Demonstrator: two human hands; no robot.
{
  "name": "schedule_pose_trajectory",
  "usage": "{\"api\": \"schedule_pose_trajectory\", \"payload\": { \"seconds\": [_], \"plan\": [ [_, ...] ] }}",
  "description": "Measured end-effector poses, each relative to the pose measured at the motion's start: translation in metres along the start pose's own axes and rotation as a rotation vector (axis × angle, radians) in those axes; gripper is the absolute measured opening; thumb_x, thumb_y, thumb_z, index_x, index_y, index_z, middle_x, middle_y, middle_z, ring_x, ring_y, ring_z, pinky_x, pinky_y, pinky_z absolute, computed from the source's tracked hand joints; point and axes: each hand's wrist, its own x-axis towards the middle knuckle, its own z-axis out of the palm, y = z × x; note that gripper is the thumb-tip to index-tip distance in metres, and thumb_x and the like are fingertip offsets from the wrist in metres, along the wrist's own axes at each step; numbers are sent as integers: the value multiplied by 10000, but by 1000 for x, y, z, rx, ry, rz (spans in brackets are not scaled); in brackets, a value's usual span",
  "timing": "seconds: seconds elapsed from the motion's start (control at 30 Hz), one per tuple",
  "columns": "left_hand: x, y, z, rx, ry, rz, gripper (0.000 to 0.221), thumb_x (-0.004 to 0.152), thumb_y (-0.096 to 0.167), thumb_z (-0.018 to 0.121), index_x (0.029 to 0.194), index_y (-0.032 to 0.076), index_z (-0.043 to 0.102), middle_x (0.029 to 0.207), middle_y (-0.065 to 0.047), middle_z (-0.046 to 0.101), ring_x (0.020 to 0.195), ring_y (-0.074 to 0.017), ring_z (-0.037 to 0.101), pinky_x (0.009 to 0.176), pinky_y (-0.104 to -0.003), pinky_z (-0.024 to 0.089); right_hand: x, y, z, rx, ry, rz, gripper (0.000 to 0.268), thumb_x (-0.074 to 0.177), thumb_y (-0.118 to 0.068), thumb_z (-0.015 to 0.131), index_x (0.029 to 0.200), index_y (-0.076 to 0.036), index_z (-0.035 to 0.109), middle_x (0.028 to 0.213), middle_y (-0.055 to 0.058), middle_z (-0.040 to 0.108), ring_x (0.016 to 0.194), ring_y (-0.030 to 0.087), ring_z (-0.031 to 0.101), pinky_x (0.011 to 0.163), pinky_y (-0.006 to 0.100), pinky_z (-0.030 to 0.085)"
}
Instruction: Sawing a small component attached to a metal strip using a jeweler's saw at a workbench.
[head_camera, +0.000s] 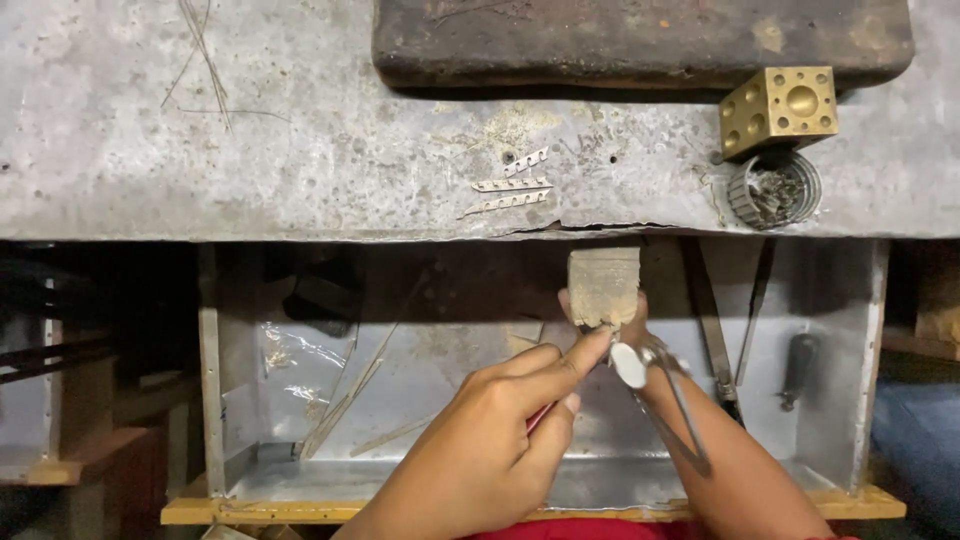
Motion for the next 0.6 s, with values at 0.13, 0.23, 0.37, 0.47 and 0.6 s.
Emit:
{"api": "schedule_pose_trajectory", "payload": {
  "seconds": [0.13,0.23,0.37,0.47,0.6],
  "plan": [
    [-1,1,-2,1,-36,12,556,966,68,443,1516,71,527,790,-26,506,684,-181,546,683,-289,459,36,46,-21,453,-620,88,300,841,-210,542,647,-193,314,577,-20,284,508,114,269,464,279,255],
    [-2,3,-2,14,-21,15,563,945,62,439,1498,58,546,807,-30,530,696,-186,556,689,-295,463,39,52,-29,414,-567,48,397,847,-163,587,670,-234,239,618,-62,220,552,78,211,513,254,249],
    [-2,8,-5,-13,-49,-79,598,950,83,429,1540,127,515,856,-30,583,703,-173,563,662,-295,451,-14,-60,19,392,-719,74,373,674,-497,505,581,-197,303,523,-49,275,474,108,234,445,290,214],
    [-1,6,-7,23,-40,-7,585,946,76,430,1522,110,526,844,-30,573,683,-185,566,660,-299,461,2,-36,13,502,-710,142,357,752,-289,583,564,-198,293,507,-41,278,456,98,254,438,282,219],
    [-4,3,-4,56,-14,49,546,933,102,426,1455,27,564,1064,-91,705,935,-239,704,837,-294,497,7,-8,-1,210,-439,79,373,713,-149,690,572,-195,348,535,-38,349,510,97,322,462,276,281]
  ]
}}
